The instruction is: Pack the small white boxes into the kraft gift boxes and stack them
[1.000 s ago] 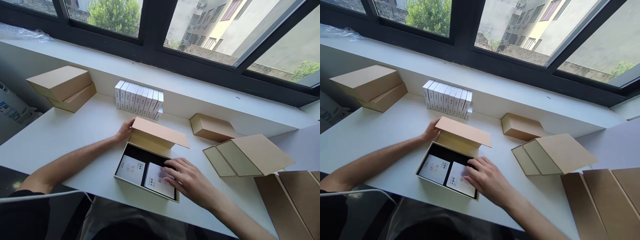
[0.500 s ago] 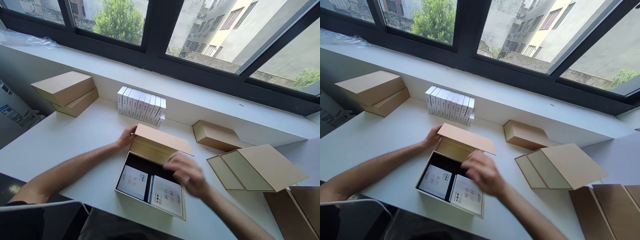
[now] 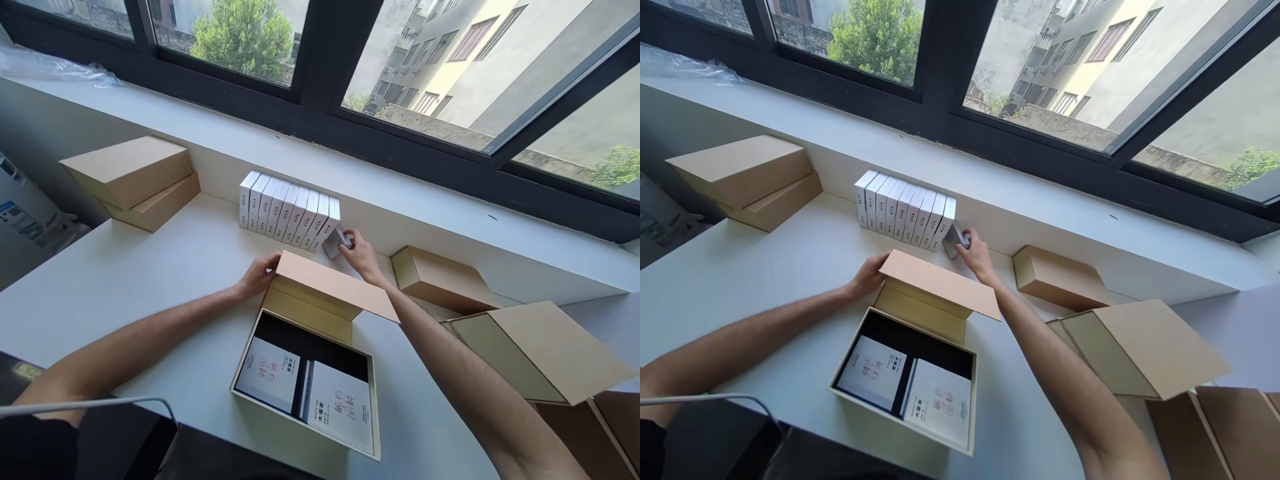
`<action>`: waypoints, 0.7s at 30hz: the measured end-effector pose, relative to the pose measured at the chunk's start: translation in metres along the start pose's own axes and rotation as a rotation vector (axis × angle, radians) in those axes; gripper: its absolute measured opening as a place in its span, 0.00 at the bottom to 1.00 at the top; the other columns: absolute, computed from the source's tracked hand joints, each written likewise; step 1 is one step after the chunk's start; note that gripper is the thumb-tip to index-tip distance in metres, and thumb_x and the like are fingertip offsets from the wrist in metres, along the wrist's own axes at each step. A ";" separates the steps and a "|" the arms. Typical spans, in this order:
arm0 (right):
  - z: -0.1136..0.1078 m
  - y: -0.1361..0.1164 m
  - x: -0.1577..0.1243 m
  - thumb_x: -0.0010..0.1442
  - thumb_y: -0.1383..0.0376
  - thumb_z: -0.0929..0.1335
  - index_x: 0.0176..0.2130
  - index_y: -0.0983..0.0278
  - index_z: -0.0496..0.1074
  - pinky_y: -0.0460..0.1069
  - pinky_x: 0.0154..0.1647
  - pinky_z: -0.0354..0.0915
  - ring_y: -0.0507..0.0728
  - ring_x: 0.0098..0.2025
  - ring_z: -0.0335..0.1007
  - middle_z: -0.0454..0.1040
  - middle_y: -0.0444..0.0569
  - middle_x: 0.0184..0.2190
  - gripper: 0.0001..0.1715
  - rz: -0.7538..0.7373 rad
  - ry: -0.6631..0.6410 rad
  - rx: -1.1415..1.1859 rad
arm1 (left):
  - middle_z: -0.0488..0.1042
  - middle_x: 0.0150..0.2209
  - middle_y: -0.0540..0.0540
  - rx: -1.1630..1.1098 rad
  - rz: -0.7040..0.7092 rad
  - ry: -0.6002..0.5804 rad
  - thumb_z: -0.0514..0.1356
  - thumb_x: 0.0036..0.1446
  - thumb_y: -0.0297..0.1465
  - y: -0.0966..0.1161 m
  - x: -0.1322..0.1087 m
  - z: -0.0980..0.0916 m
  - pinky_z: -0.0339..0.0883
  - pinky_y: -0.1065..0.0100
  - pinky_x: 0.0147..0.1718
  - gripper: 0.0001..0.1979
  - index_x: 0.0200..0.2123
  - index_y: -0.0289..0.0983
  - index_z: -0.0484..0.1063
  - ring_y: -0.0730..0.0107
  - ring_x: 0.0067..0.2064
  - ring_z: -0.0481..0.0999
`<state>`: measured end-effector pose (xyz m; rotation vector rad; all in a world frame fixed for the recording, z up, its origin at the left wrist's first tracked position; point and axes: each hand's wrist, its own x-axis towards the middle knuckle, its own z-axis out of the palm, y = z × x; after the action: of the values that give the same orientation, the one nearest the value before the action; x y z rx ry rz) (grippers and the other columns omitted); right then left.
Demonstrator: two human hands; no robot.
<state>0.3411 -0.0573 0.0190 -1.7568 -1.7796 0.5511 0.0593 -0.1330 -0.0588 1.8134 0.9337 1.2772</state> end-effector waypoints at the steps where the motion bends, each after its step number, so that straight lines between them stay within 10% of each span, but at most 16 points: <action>1: -0.006 0.007 -0.003 0.54 0.58 0.70 0.50 0.64 0.69 0.52 0.33 0.72 0.58 0.34 0.74 0.78 0.54 0.38 0.25 0.024 0.014 0.033 | 0.82 0.40 0.45 -0.001 -0.007 0.002 0.54 0.57 0.26 0.000 0.000 0.000 0.73 0.70 0.36 0.13 0.44 0.36 0.75 0.64 0.40 0.81; 8: -0.067 0.024 -0.046 0.50 0.44 0.72 0.41 0.64 0.72 0.53 0.28 0.75 0.58 0.32 0.74 0.78 0.52 0.34 0.30 0.048 0.125 0.270 | 0.82 0.39 0.46 0.009 -0.012 0.007 0.55 0.57 0.27 0.000 0.000 0.001 0.73 0.69 0.36 0.14 0.44 0.36 0.75 0.65 0.38 0.81; 14: -0.126 -0.033 -0.107 0.52 0.48 0.75 0.42 0.60 0.78 0.49 0.27 0.73 0.54 0.30 0.71 0.78 0.46 0.32 0.23 -0.085 0.206 0.365 | 0.82 0.37 0.46 0.042 -0.012 0.030 0.56 0.57 0.28 -0.001 -0.002 0.000 0.73 0.70 0.35 0.12 0.43 0.36 0.75 0.64 0.38 0.81; 17: -0.116 -0.072 -0.140 0.57 0.50 0.73 0.44 0.59 0.78 0.48 0.27 0.74 0.54 0.29 0.73 0.79 0.46 0.31 0.20 -0.183 0.087 0.365 | 0.82 0.38 0.46 0.038 -0.025 0.031 0.56 0.57 0.28 0.000 -0.002 -0.001 0.72 0.71 0.35 0.12 0.43 0.36 0.75 0.64 0.39 0.81; 21: -0.046 -0.098 -0.193 0.66 0.55 0.68 0.47 0.59 0.77 0.53 0.39 0.77 0.58 0.39 0.79 0.81 0.50 0.41 0.14 -0.410 -0.378 0.046 | 0.82 0.39 0.46 0.044 -0.015 0.036 0.57 0.57 0.27 0.002 -0.002 -0.004 0.72 0.71 0.37 0.10 0.42 0.35 0.74 0.64 0.40 0.80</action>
<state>0.2916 -0.2587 0.0962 -1.2587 -2.2876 0.7742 0.0553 -0.1353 -0.0570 1.8186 1.0010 1.2935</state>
